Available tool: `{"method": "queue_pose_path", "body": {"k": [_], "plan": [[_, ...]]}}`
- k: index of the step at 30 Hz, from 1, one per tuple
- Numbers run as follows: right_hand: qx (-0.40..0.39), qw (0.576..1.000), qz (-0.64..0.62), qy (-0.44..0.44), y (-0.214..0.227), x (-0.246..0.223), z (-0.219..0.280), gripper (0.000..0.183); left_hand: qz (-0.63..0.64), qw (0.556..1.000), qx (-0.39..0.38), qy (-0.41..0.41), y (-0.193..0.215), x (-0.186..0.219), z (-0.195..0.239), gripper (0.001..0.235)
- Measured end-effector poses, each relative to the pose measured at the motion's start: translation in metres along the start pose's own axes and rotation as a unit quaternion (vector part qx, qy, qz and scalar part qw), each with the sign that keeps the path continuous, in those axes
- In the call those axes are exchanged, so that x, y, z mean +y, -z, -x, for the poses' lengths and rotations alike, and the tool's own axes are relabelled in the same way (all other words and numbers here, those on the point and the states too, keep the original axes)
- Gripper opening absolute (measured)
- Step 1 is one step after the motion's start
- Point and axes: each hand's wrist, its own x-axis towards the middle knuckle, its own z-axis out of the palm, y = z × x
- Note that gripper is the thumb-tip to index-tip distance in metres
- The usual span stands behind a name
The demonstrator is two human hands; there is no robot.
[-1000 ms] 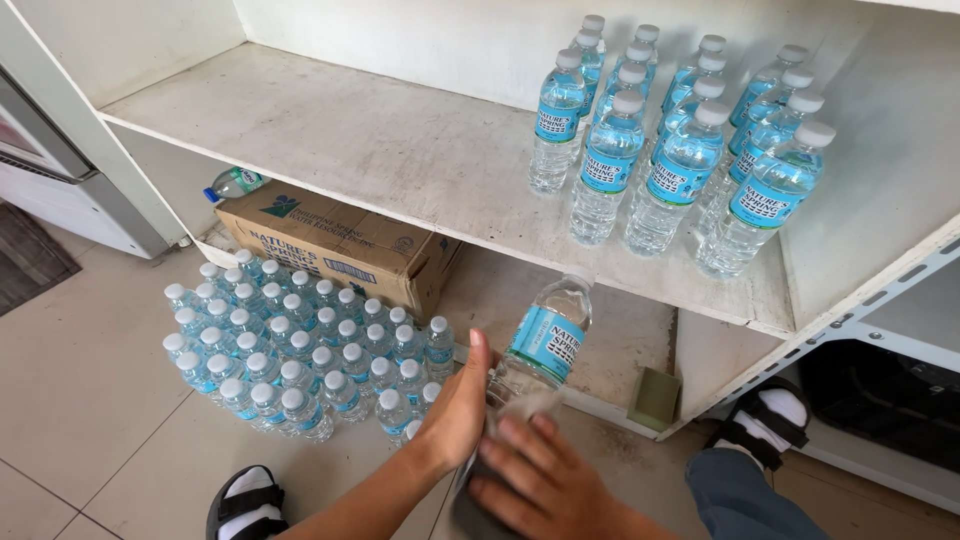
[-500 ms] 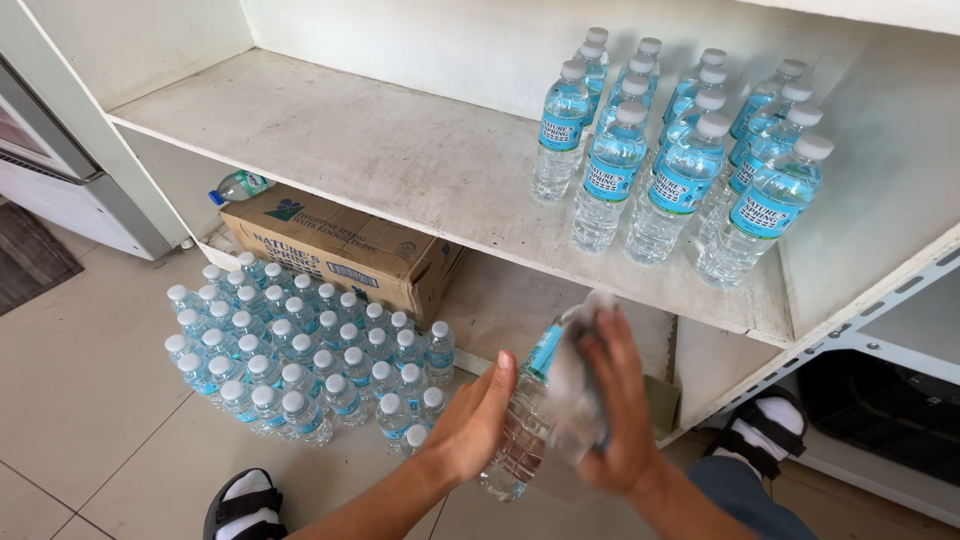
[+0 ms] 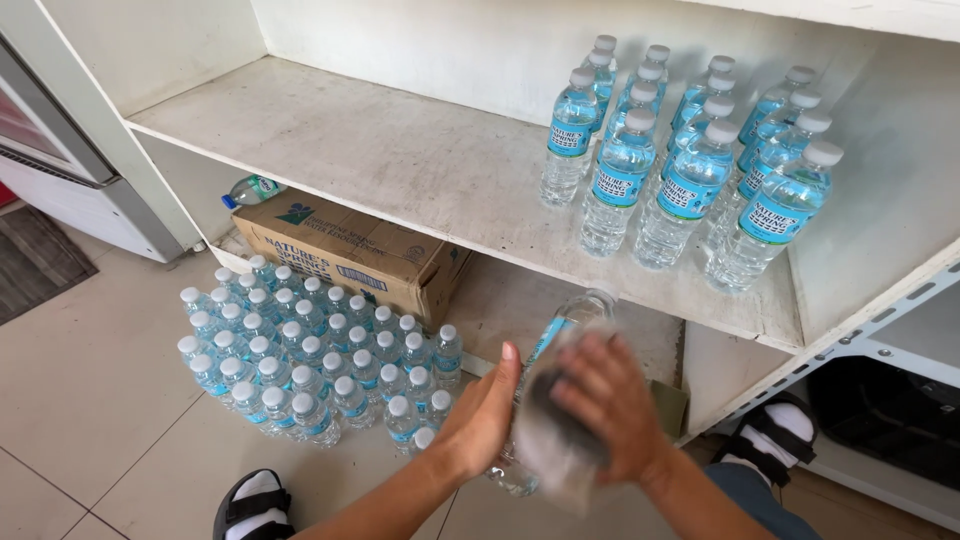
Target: The person wipes dust or moisture off plastic water bottles with a cloth.
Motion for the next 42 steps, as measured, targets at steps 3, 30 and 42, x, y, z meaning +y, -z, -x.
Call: {"method": "queue_pose_path", "body": {"k": [3, 30, 42], "plan": [[0.041, 0.987, -0.035, -0.15, 0.013, 0.006, -0.02, 0.068, 0.009, 0.997, 0.003, -0.073, -0.003, -0.019, -0.011, 0.102], [-0.041, 0.996, 0.043, 0.072, -0.044, -0.048, 0.055, 0.034, 0.094, 0.995, 0.001, -0.017, -0.001, -0.017, -0.02, 0.11], [0.071, 0.978, -0.041, -0.19, 0.003, -0.018, -0.01, 0.074, -0.009, 0.999, -0.035, -0.002, -0.008, -0.005, -0.005, 0.107]]}}
